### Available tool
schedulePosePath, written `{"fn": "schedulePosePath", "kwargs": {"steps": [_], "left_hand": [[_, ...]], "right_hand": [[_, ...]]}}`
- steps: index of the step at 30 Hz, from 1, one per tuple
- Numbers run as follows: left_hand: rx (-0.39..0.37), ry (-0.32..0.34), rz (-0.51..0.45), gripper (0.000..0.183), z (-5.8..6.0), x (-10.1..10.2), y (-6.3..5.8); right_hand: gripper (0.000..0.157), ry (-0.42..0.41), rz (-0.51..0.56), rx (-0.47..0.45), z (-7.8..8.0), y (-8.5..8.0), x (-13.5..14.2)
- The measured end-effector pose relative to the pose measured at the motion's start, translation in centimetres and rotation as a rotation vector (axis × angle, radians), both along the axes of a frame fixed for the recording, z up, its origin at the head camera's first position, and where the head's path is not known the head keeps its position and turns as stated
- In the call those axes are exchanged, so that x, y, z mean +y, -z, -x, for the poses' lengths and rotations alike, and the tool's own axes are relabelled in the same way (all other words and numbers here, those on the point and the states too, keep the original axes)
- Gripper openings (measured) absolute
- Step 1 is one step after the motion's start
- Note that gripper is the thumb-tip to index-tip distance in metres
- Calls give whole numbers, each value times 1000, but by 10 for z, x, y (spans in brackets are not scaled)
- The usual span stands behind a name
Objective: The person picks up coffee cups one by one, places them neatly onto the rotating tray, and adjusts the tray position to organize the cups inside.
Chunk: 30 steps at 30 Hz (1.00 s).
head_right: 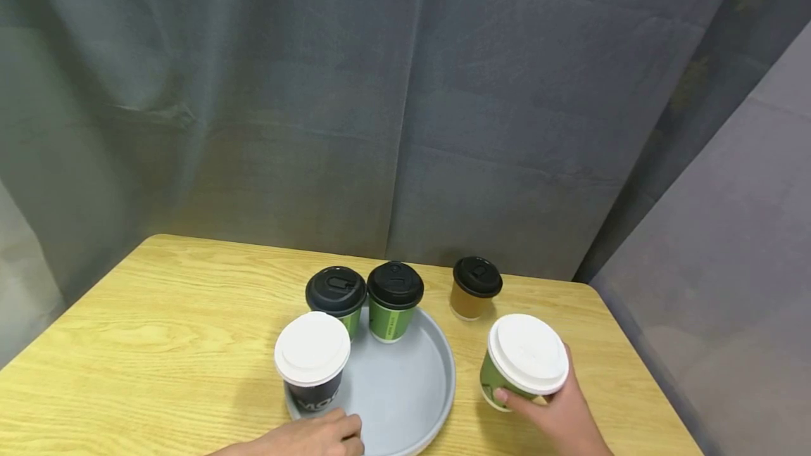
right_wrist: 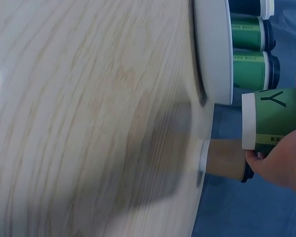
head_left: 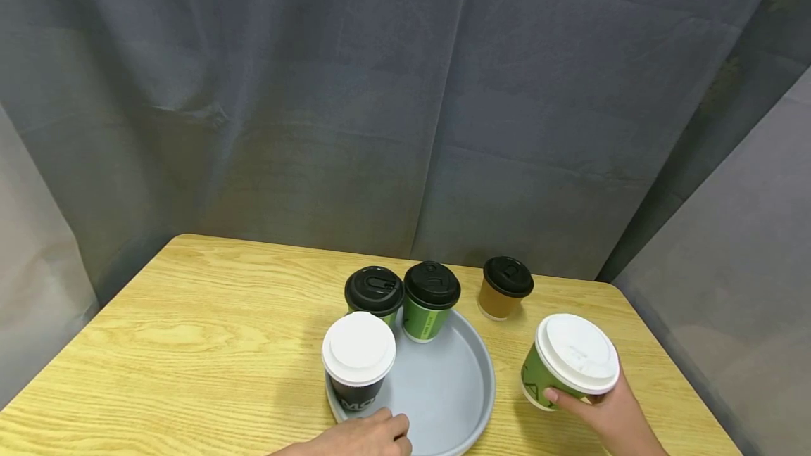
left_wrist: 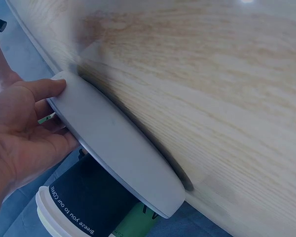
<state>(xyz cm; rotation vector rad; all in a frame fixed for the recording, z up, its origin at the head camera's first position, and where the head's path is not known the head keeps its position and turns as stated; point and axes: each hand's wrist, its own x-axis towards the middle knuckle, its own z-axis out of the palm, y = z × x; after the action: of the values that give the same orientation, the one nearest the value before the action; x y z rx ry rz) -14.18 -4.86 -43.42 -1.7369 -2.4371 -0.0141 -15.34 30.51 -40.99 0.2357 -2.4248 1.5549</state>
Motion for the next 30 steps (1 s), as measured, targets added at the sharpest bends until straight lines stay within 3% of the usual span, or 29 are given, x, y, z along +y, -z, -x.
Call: {"fn": "schedulePosePath", "kwargs": {"steps": [4,7,13,15,18,24,30], "left_hand": [[-25,-9,-5,12,0,-1,0],[-55,-9,-7,13,3,-1,8],[-88,12,-30,15,22,0,57],[-94,12,-36,15,26,1,68],[-104,-3,-20,16,24,1,61],[-108,-14,-9,16,9,-1,22],[-104,-13,-19,16,3,-3,4]], "right_hand": [[88,17,-53,-17,-4,-2,-8],[90,14,-83,-41,-6,-5,-12],[91,2,-79,-64,-8,-8,-19],[91,1,-69,-54,-8,-8,-22],[91,7,-68,-48,-9,-8,-26],[88,-13,-66,-47,-11,-9,-34],[88,-51,-51,-53,-11,-11,-41]]}}
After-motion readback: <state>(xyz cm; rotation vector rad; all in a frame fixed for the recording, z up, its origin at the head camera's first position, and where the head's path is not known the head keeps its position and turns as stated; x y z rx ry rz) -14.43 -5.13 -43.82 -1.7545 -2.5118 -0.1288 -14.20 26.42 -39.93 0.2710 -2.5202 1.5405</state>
